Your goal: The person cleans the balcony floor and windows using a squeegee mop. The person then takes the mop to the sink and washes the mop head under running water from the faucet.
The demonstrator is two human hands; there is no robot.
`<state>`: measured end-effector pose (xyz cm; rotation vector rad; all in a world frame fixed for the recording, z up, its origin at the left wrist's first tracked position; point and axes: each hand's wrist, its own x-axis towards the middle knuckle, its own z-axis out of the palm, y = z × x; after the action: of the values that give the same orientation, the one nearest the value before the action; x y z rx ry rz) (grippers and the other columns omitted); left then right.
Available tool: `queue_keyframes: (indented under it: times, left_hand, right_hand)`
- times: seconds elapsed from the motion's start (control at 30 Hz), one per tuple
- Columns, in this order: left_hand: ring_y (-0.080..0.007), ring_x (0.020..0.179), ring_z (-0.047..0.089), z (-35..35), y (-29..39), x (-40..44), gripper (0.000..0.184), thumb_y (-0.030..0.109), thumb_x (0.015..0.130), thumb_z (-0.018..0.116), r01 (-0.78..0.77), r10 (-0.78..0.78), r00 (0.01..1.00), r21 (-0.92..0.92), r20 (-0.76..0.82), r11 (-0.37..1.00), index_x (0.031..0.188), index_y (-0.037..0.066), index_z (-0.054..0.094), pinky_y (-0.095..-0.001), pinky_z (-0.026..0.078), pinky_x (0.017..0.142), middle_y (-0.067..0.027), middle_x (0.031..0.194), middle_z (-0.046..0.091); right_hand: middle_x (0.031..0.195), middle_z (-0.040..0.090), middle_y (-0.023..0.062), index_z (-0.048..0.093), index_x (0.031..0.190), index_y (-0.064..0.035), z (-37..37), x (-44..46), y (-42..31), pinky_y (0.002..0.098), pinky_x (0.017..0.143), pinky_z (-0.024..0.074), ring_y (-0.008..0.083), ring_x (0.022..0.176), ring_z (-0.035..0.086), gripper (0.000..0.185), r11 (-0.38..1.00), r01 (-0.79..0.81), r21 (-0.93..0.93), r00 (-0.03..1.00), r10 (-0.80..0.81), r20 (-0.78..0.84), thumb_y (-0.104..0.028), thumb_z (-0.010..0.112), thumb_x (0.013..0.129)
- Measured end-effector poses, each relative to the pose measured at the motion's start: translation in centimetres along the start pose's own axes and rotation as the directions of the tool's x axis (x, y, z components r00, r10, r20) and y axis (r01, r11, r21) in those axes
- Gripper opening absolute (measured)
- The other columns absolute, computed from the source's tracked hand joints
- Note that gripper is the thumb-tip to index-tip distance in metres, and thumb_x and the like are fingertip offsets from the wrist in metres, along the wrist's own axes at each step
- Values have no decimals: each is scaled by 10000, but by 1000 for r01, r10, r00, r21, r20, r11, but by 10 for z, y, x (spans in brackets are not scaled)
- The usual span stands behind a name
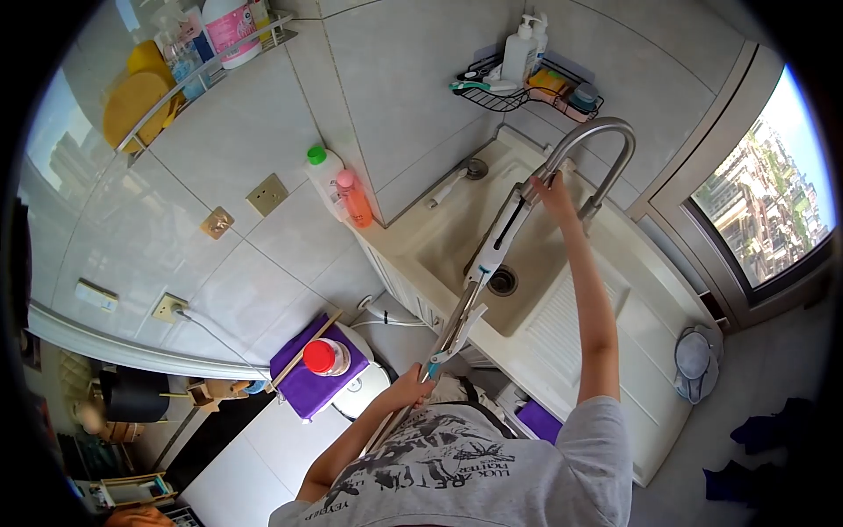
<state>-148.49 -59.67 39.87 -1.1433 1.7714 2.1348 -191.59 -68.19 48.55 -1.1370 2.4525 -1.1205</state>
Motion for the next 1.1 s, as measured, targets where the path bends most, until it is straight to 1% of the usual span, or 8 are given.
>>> queue_keyframes:
  times: [0.03,0.17,0.33,0.6,0.7,0.83,0.97,1.1]
  left_hand:
    - [-100,453,411,0,-3,1,357,212,765,480,-9,9,1000,12,-14,1000,942,-36,293,-233,372,383,-65,608,417]
    - [-111,438,420,1,-7,2,358,218,767,476,-18,20,999,47,-37,999,938,-42,300,-240,376,385,-81,597,419]
    - [-276,452,524,5,-11,4,353,234,742,474,-91,137,976,257,-167,962,908,-45,336,-361,414,417,-205,598,514]
    - [-342,526,539,13,-10,-2,320,212,732,468,-76,97,975,111,-199,991,881,-36,331,-425,418,491,-245,653,525]
    - [-398,623,520,17,-8,-5,305,169,721,473,-88,165,946,269,-278,959,897,-23,314,-470,397,561,-261,682,524]
    - [-385,617,527,22,-7,-4,300,144,713,478,-132,212,935,276,-283,952,898,-29,317,-461,405,557,-248,674,528]
    - [-371,620,533,27,0,-7,295,127,709,477,-140,233,939,339,-252,930,897,-35,319,-444,421,554,-231,663,532]
    - [-365,620,537,29,2,-5,292,129,709,478,-112,208,945,346,-254,931,894,-35,323,-436,430,552,-222,660,535]
  right_hand:
    - [816,502,123,354,946,36,14,2,4,291,676,388,194,766,480,545,965,157,208,981,-128,-149,-362,609,674]
    - [745,511,133,313,904,26,28,16,6,312,608,401,236,697,516,523,985,130,110,973,-106,-203,-355,594,681]
    - [739,514,140,301,869,51,37,38,2,315,623,406,242,693,519,508,964,226,140,943,-181,-280,-297,613,669]
    - [807,520,150,336,946,46,31,22,-8,286,657,393,223,714,512,517,989,145,31,967,-136,-214,-281,617,661]
    - [875,502,157,333,987,48,35,28,-3,290,687,392,218,768,502,536,982,189,25,949,-176,-262,-267,623,664]
    - [925,480,164,324,1015,52,34,28,-7,305,735,388,241,834,487,532,951,265,158,949,-228,-218,-219,626,672]
    - [925,479,174,319,1008,57,33,33,1,301,737,385,244,831,489,537,960,266,83,945,-243,-218,-231,625,674]
    - [785,490,123,351,905,50,29,29,6,275,634,389,188,683,458,558,961,276,16,940,-266,-215,-341,649,641]
